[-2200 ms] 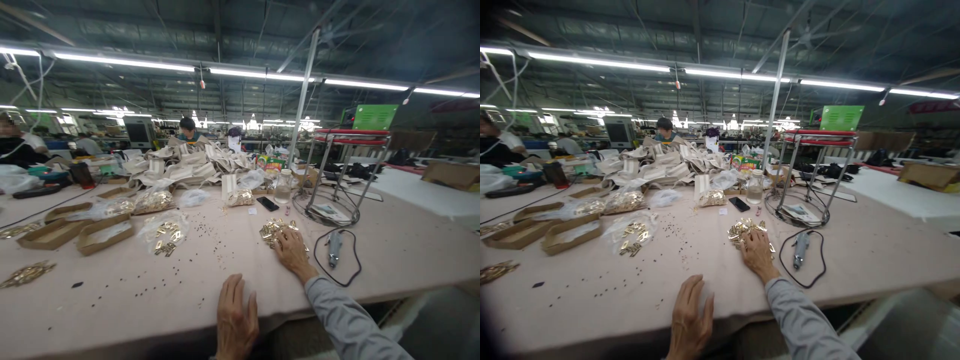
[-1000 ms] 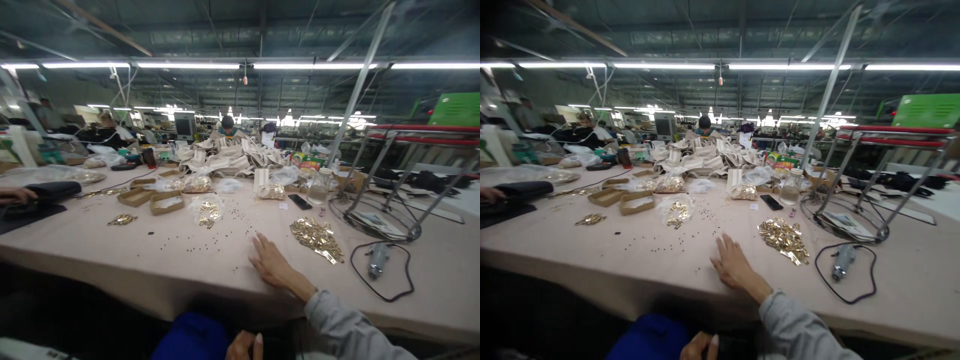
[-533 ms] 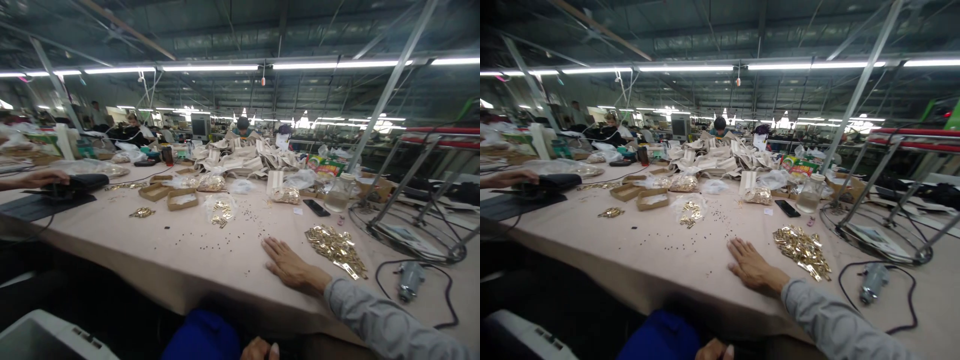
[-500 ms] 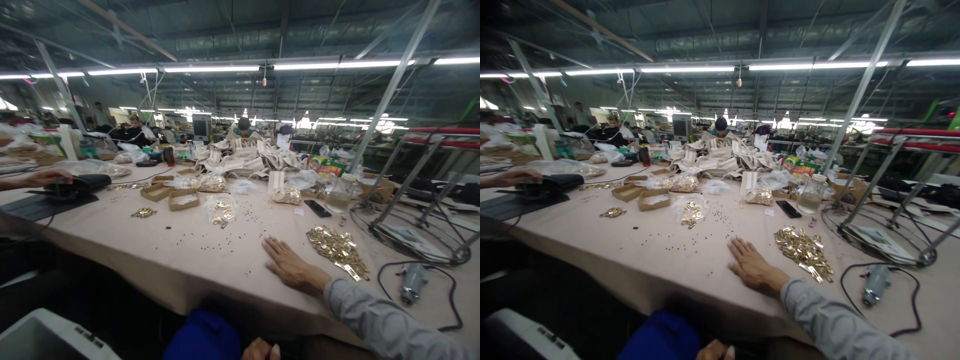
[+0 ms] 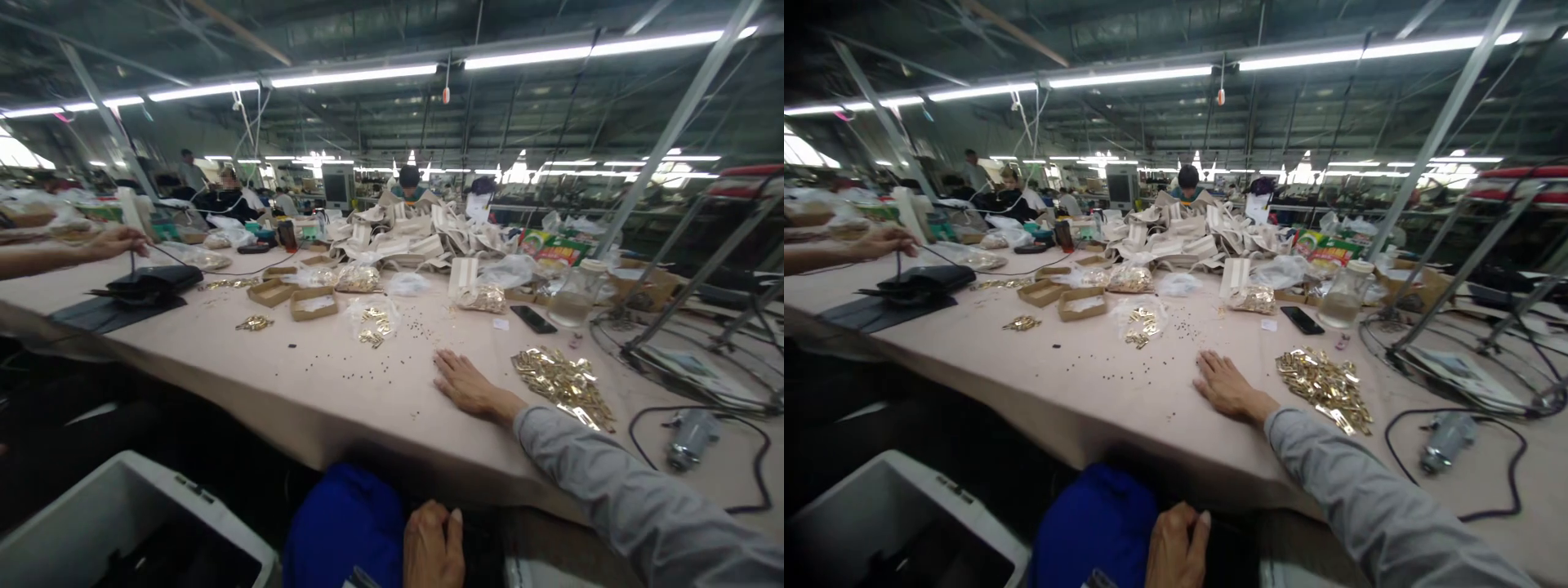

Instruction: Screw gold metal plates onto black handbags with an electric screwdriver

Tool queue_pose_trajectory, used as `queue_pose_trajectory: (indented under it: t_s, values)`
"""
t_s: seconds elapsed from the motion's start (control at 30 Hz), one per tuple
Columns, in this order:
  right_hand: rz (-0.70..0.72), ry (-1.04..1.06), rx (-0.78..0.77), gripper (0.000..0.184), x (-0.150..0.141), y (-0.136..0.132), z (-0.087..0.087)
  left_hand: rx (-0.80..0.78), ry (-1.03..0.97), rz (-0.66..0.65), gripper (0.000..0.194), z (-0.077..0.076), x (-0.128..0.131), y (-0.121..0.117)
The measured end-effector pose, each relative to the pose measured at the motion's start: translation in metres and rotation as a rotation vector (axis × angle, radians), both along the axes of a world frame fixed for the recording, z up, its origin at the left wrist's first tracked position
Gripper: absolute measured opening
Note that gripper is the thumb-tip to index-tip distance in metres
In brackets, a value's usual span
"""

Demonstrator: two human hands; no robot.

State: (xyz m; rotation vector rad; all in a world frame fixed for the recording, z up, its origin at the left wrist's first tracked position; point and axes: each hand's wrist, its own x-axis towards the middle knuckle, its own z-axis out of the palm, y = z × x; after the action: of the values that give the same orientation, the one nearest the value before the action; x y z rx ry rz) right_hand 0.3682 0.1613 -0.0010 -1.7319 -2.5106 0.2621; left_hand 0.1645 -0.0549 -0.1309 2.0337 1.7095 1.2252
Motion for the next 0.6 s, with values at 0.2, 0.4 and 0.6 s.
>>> queue_pose_trajectory:
  t_s: [0.2, 0.4, 0.6]
  values:
    - [0.112, 0.021, 0.119, 0.074, -0.019, -0.034, 0.012, -0.247, -0.047, -0.101, 0.028, -0.001, -0.003, 0.002]
    - [0.531, 0.161, -0.052, 0.072, -0.061, -0.1, 0.037, -0.352, -0.049, -0.163, 0.035, -0.007, 0.001, 0.007]
    - [0.483, 0.115, -0.105, 0.073, -0.052, -0.093, 0.025, -0.305, -0.055, -0.153, 0.034, -0.017, 0.002, 0.004]
